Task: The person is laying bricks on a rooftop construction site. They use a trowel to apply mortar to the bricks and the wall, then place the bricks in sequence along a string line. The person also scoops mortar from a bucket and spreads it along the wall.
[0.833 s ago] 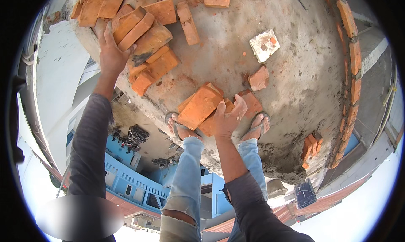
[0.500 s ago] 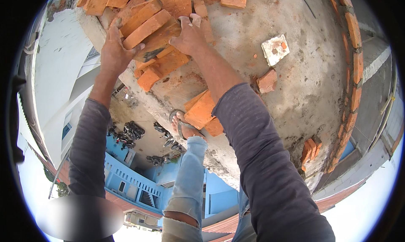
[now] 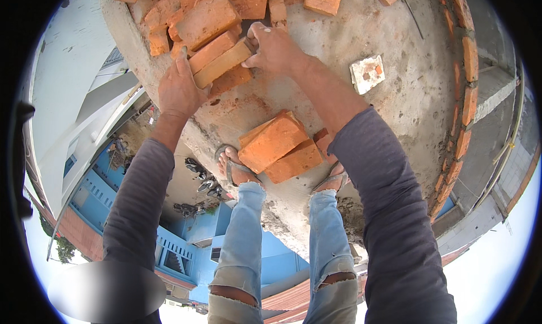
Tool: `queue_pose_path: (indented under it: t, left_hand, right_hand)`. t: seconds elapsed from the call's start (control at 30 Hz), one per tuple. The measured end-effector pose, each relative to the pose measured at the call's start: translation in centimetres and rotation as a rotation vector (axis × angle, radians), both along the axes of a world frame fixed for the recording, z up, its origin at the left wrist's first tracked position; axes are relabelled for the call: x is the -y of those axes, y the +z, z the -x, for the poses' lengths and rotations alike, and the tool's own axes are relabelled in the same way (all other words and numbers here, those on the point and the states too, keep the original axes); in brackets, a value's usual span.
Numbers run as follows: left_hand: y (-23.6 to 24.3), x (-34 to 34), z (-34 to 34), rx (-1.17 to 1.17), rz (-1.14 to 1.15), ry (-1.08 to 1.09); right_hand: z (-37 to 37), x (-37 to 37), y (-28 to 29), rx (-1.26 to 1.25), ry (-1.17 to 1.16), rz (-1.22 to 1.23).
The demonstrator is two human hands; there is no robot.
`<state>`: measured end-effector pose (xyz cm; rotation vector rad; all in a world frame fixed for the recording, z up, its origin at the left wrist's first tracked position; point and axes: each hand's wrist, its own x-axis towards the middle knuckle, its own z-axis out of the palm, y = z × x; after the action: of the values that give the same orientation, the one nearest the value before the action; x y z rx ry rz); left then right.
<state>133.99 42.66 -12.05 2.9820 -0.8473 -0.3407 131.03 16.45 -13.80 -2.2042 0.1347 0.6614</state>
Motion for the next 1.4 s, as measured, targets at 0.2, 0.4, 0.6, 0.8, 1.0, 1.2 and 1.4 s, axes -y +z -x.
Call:
queue_pose_path:
  t: [0.2, 0.4, 0.6, 0.8, 1.0, 1.2, 1.4]
  left_hand:
    - [1.5, 0.2, -1.9, -0.216, -0.015, 0.083]
    - [5.4, 0.2, 0.3, -0.702, 0.024, 0.227]
    - [5.9, -1.0, 11.3, -1.298, 0.317, 0.402]
    - [3.0, 1.6, 15.7, -1.023, 0.0, 0.138]
    - [2.3, 2.2, 15.1, -1.428, -0.079, 0.174]
    - [2.2, 2.7, 17.7, -1.153, -0.153, 0.003]
    - [1.1, 3.3, 15.5, -1.324, -0.067, 0.106]
  right_hand:
    - [-4.9, 0.7, 0.3, -0.068, 0.375, 0.336]
    - [-7.8, 1.2, -3.1, 0.854, 0.116, 0.647]
    - [-6.3, 1.9, -3.3, 0.156, 0.213, 0.659]
    - [-5.0, 4.4, -4.3, 0.167, 0.0, 0.599]
    - [-6.0, 3.2, -1.0, 0.142, -0.184, 0.501]
    - [-3.1, 2.7, 3.7, 0.087, 0.028, 0.444]
    - [17.1, 6.0, 8.5, -0.249, -0.711, 0.001]
